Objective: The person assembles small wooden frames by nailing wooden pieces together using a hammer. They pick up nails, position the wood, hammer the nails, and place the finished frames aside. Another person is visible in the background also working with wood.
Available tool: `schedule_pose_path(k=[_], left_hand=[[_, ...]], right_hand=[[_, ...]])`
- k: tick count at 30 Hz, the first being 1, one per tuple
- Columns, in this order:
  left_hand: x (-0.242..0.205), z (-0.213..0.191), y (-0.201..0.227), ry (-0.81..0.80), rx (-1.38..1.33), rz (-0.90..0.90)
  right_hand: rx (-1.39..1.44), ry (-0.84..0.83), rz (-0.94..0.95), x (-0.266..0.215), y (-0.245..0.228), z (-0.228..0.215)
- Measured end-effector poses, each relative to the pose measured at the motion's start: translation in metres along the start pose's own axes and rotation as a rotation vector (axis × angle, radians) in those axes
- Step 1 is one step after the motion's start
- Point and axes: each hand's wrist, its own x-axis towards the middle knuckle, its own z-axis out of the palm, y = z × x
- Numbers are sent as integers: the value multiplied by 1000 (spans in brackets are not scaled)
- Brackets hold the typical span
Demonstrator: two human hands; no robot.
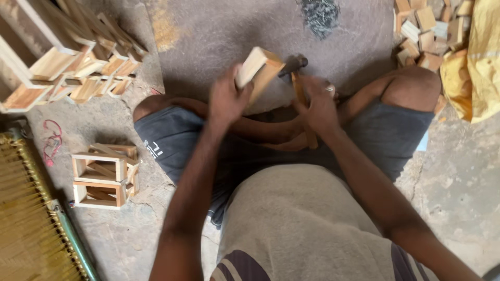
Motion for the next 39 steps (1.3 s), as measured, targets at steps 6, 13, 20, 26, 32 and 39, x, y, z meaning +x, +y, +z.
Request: schedule_pose_path(k=[6, 13, 20, 26, 32, 39], left_hand=[[63, 0, -33, -129, 811, 18], [59, 31, -77, 37, 852, 13], [68, 20, -65, 43, 794, 112], [51, 8, -48, -50, 614, -6], [40, 35, -47, 16, 637, 59], [93, 30, -97, -72, 636, 35]], right_hand=[[841, -430, 800, -2, 5, 6], [660, 102, -25, -33, -23, -41], [-39, 27, -189, 14, -16, -31], [681, -11, 392, -10, -13, -31], [634, 40, 270, -31, -8, -31], [450, 58, 8, -18, -6, -19]])
